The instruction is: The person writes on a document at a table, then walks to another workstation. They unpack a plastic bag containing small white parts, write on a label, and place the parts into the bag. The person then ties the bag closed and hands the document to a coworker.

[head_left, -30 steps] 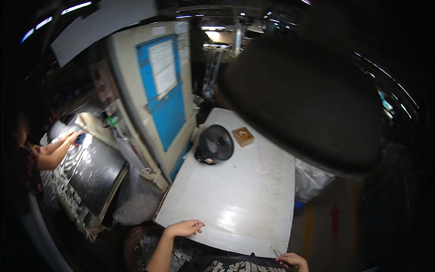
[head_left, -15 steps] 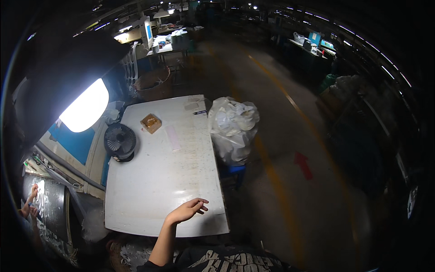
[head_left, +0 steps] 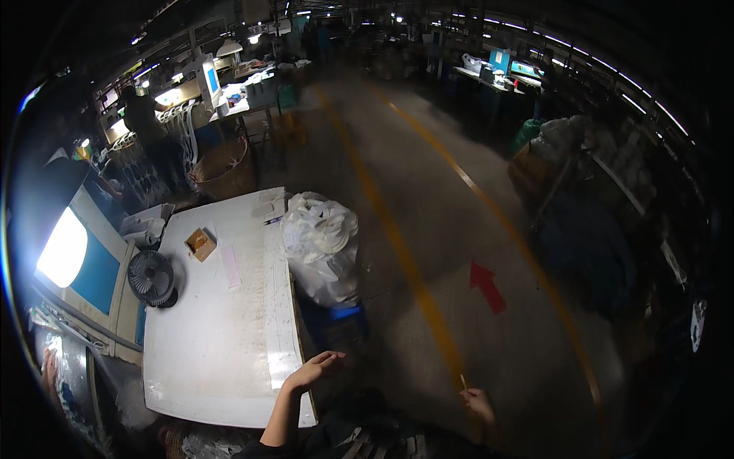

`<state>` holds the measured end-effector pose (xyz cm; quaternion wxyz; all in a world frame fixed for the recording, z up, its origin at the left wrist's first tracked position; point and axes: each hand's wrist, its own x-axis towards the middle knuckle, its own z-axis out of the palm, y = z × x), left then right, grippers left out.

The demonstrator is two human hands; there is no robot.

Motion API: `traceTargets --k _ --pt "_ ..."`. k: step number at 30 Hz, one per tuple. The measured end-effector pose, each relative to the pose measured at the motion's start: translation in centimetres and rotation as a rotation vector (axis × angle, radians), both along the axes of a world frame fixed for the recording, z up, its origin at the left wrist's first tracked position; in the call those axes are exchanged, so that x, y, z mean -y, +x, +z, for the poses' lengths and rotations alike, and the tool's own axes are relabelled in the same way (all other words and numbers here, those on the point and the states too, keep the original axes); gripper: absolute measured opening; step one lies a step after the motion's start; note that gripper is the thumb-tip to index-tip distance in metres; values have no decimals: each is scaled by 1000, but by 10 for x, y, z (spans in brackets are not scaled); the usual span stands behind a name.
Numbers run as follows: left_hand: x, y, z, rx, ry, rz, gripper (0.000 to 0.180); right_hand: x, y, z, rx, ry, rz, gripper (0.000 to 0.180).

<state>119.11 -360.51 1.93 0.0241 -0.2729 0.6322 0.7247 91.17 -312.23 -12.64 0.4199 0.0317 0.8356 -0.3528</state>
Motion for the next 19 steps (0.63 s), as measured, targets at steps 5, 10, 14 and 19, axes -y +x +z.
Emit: traceTargets --k 5,10,14,19 --pt "54 -46 -102 161 220 349 48 136 -94 58 -77 -260 84 27" --pt "118 -89 -215 234 224 510 58 270 -183 100 -294 -322 295 30" --pt "153 -121 -265 224 694 792 72 368 -247 111 -142 -424 182 43" --pt "148 -124 -270 133 925 1307 86 493 -306 102 -144 -533 63 58"
